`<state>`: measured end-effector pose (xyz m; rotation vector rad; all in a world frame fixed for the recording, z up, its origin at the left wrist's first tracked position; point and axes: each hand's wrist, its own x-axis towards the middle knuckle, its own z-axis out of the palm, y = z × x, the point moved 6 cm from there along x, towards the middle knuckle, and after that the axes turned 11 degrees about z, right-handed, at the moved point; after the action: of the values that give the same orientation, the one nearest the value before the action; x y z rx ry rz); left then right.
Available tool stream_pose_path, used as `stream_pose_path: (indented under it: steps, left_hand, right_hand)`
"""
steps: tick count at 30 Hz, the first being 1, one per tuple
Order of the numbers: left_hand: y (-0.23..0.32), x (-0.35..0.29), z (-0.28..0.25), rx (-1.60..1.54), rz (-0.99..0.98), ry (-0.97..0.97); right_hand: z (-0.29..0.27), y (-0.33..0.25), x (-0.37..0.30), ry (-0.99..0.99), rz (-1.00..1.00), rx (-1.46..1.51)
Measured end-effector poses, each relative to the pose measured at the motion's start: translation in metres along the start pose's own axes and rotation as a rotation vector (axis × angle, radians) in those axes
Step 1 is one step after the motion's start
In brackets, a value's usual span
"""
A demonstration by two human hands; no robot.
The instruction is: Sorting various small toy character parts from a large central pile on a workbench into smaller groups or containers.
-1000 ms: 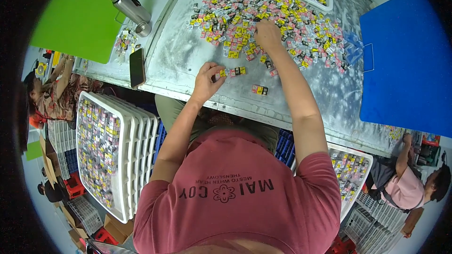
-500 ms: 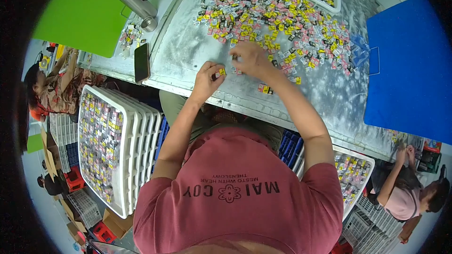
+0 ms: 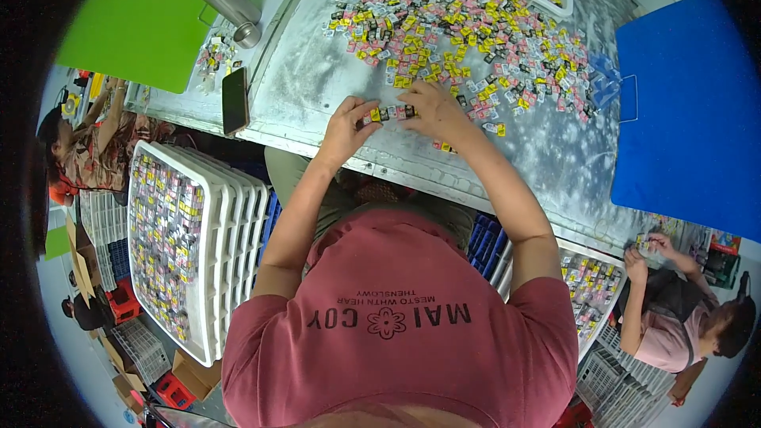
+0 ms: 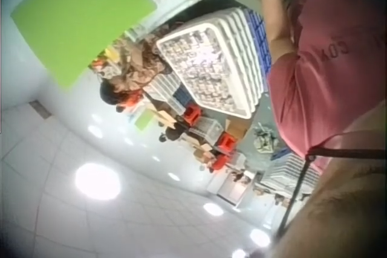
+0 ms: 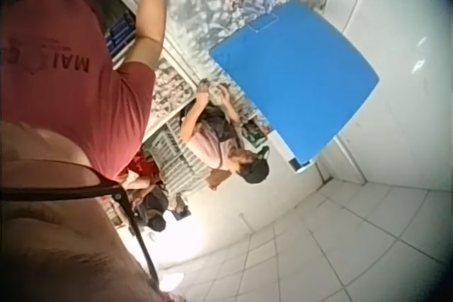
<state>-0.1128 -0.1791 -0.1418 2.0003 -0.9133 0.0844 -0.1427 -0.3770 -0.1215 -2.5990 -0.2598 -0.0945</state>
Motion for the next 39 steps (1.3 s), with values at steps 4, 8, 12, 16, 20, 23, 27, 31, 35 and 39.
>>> stream_pose_path:
  steps: [4,8,12,16,20,23,27,31,35,39]
  left_hand:
    - [0.0,0.003,0.006,0.065,0.105,-0.035]
    - [-0.003,0.005,0.01,0.053,0.121,-0.022]
    - [-0.001,0.008,0.01,0.049,0.062,-0.06]
    - [-0.001,0.009,0.008,0.049,0.052,-0.073]
    - [-0.001,0.011,0.008,0.063,0.07,-0.088]
    - [-0.001,0.01,0.009,0.066,0.108,-0.079]
    - [0.0,0.008,0.009,0.053,0.091,-0.071]
    - [0.009,0.011,0.009,-0.023,0.041,-0.089]
    - [0.043,0.016,0.014,-0.075,0.051,-0.131]
    - [0.072,0.008,0.043,-0.147,0.168,-0.237]
  right_hand:
    - [0.011,0.003,-0.002,-0.039,0.034,0.089]
    - [0.013,0.005,-0.003,-0.007,0.02,0.086]
    - [0.012,0.003,-0.003,-0.008,0.056,0.093]
    - [0.006,-0.001,-0.001,-0.048,0.031,0.117]
    - [0.01,0.004,0.002,-0.134,0.018,0.142]
    - [0.012,0.007,0.001,-0.142,0.029,0.129]
    - [0.011,0.008,-0.001,-0.105,0.008,0.126]
    - [0.0,0.008,-0.008,-0.137,0.042,0.193]
    - [-0.033,0.002,-0.04,-0.147,0.103,0.196]
    - [-0.053,0.001,-0.089,-0.148,0.21,0.158]
